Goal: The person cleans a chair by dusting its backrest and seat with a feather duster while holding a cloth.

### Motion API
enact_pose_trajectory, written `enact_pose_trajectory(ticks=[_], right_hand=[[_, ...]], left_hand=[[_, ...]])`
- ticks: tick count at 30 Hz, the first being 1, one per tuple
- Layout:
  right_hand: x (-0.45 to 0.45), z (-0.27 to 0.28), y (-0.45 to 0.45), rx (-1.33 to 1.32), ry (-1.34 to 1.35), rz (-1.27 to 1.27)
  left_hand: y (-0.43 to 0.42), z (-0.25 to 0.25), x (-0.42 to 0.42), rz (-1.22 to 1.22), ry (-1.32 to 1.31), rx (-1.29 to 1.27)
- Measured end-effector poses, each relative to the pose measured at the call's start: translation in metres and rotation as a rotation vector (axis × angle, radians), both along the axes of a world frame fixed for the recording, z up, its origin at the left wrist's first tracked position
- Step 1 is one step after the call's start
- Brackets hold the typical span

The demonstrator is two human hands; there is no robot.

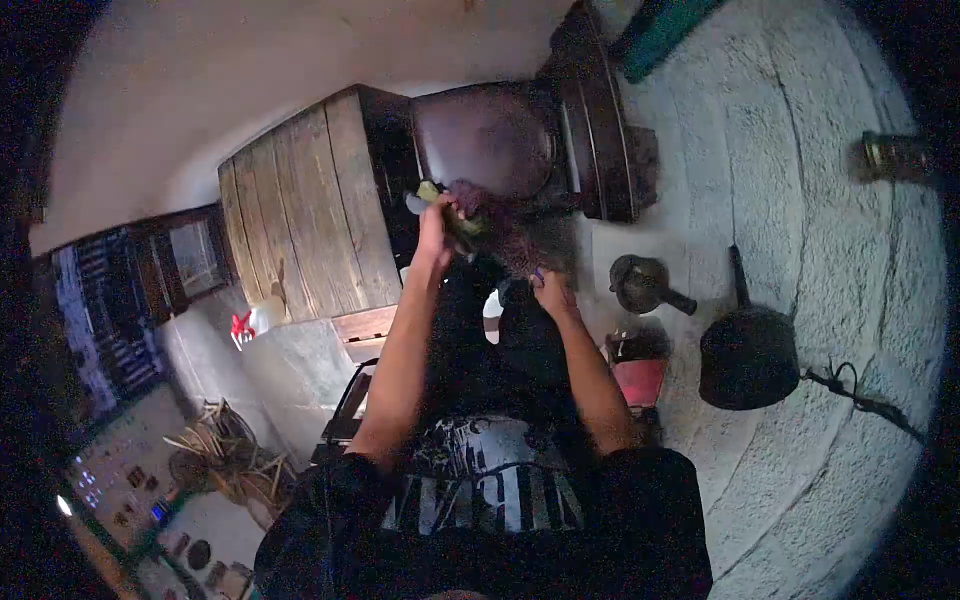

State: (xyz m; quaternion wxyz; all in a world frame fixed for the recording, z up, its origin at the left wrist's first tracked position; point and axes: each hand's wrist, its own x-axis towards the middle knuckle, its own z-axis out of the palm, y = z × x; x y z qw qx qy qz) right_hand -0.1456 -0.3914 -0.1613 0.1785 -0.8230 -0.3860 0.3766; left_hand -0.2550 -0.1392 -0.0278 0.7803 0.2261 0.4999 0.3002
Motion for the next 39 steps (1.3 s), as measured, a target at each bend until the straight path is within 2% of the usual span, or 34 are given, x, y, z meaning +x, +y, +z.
enact_pose_trajectory(ticks=[2, 5, 9, 11, 14, 15, 17, 19, 20, 23, 27, 30, 32, 33, 34, 35, 39], right_hand=[[-0.012, 0.014, 0.010, 0.018, -0.110, -0.133], [-0.019, -0.001, 0.016, -0.035, -0.084, -0.170], [0.004, 0.014, 0.030, 0.023, -0.088, 0.030], [-0.004, 0.018, 0.048, -0.182, -0.093, -0.042], [-0.013, 0.026, 0.080, -0.237, -0.108, -0.132], [-0.007, 0.013, 0.080, -0.238, -0.112, -0.133], [0.014, -0.025, 0.077, 0.083, -0.074, 0.052], [0.015, -0.003, 0.104, -0.006, -0.098, 0.005], [0.011, 0.011, 0.119, -0.099, -0.110, -0.046], [-0.001, 0.039, 0.161, -0.149, -0.213, -0.071], [0.027, 0.025, 0.180, 0.026, -0.123, 0.065], [0.022, 0.018, 0.202, -0.096, -0.164, -0.008], [0.011, -0.006, 0.212, -0.158, -0.185, -0.229], [0.015, -0.006, 0.213, -0.170, -0.180, -0.224], [0.020, -0.005, 0.215, -0.026, -0.124, -0.151], [0.026, -0.003, 0.218, 0.124, -0.070, -0.081], [0.022, 0.014, 0.249, -0.069, -0.079, -0.077]], left_hand=[[0.005, 0.007, -0.002, 0.014, -0.065, -0.018], [0.014, 0.003, -0.006, 0.070, -0.086, -0.019], [0.028, 0.001, -0.012, 0.143, -0.119, -0.040], [0.031, 0.004, -0.017, 0.154, -0.087, -0.057], [0.041, 0.000, -0.023, 0.148, -0.077, -0.043], [0.043, -0.004, -0.025, 0.135, -0.100, -0.026], [0.052, -0.005, -0.027, 0.118, -0.093, -0.054], [0.064, -0.006, -0.026, 0.135, -0.090, -0.160], [0.070, -0.005, -0.025, 0.139, -0.092, -0.157], [0.087, -0.006, -0.028, 0.094, -0.037, -0.081], [0.109, -0.015, -0.029, 0.109, 0.005, -0.162], [0.127, -0.016, -0.024, 0.147, -0.033, -0.142], [0.143, -0.011, -0.018, 0.162, -0.050, -0.127], [0.147, -0.015, -0.017, 0.177, -0.068, -0.115], [0.153, -0.019, -0.017, 0.124, -0.013, -0.028], [0.159, -0.021, -0.016, 0.133, -0.006, -0.047], [0.181, -0.011, -0.001, 0.179, -0.032, -0.072]])
